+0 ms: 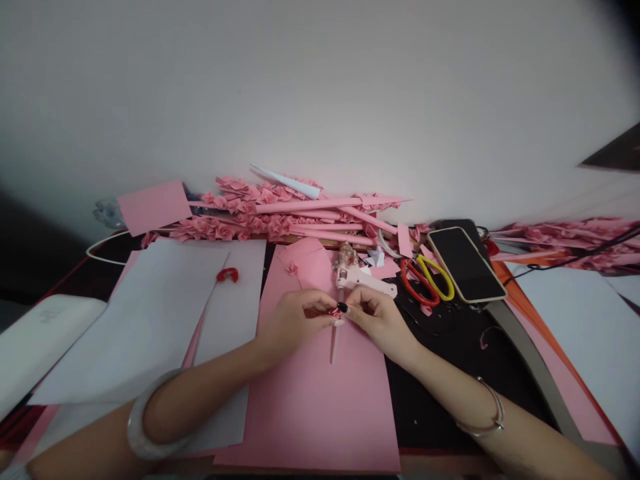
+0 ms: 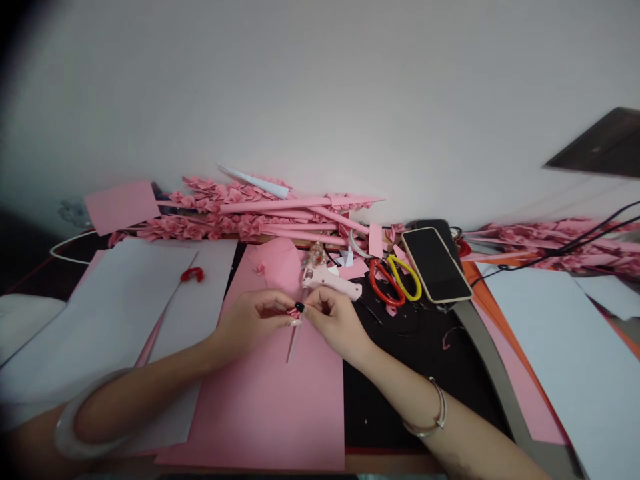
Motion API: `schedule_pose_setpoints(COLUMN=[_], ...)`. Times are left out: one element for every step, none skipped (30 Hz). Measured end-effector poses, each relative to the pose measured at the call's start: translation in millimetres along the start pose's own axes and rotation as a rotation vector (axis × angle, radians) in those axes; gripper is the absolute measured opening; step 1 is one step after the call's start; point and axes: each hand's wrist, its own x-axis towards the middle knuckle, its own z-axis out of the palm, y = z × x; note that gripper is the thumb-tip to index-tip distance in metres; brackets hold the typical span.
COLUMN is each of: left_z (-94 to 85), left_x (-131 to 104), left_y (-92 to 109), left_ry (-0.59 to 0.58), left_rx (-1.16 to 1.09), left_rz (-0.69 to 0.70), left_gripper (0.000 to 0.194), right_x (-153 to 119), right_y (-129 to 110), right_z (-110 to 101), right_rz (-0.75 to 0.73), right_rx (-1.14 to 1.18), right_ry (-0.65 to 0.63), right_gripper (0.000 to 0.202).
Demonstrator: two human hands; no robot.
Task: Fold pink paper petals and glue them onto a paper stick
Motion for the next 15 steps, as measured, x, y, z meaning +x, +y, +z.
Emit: schedule_pose_setpoints(left_z=[0.0, 0.1, 0.2, 0.3, 0.3, 0.2, 0.0, -0.3, -0.6, -0.9, -1.2, -1.4, -1.5, -1.5, -1.5], left_x=[0.1, 0.3, 0.5, 0.8, 1.3, 1.8, 2.4, 2.9, 3.4, 3.7, 3.8, 3.6, 3.3, 2.9, 2.3], left_y=[0.0, -0.2, -0.3, -0.5, -0.8, -1.0, -1.2, -1.5, -1.9, -2.2, -2.6, -3.0, -3.3, -3.5, -3.6], left_ry=[0.001, 0.0, -0.001, -0.003, -0.004, -0.005, -0.002, 0.005, 0.014, 0.022, 0.027, 0.029, 0.031, 0.032, 0.028], left_rx=[0.0, -0.01, -0.03, -0.055, -0.084, -0.109, -0.122, -0.123, -0.114, -0.102, -0.095, -0.093, -0.098, -0.102, -0.103], left_rz=[-0.003, -0.004, -0.004, -0.003, 0.0, 0.002, 0.007, 0.017, 0.029, 0.04, 0.042, 0.037, 0.025, 0.011, 0.001], left_gripper=[0.011, 0.011, 0.011, 0.011, 0.011, 0.012, 0.012, 0.013, 0.013, 0.014, 0.015, 0.017, 0.02, 0.024, 0.027], right_x=[-0.2, -0.4, -0.6, -0.8, -0.9, -1.0, -1.2, -1.4, -1.9, -2.5, -3.3, -4.3, -5.3, -6.3, -7.1], right_y=[0.1, 0.4, 1.0, 1.8, 3.0, 4.3, 5.7, 7.0, 7.8, 8.2, 8.0, 7.2, 6.1, 4.8, 3.5], right_z=[-0.2, -0.3, -0.5, -0.7, -0.9, -1.2, -1.5, -1.7, -1.9, -2.0, -2.0, -1.7, -1.3, -0.8, -0.1], right_rz=[0.005, 0.012, 0.019, 0.027, 0.032, 0.03, 0.019, 0.001, -0.023, -0.052, -0.085, -0.12, -0.156, -0.19, -0.219], right_rx=[0.01, 0.021, 0.034, 0.046, 0.058, 0.07, 0.08, 0.083, 0.076, 0.055, 0.021, -0.021, -0.069, -0.115, -0.156], right_ry=[0.002, 0.006, 0.012, 0.019, 0.025, 0.032, 0.041, 0.053, 0.071, 0.093, 0.118, 0.14, 0.156, 0.164, 0.164], right_gripper=[0.028, 0.028, 0.029, 0.029, 0.029, 0.029, 0.029, 0.028, 0.027, 0.026, 0.024, 0.021, 0.017, 0.014, 0.011])
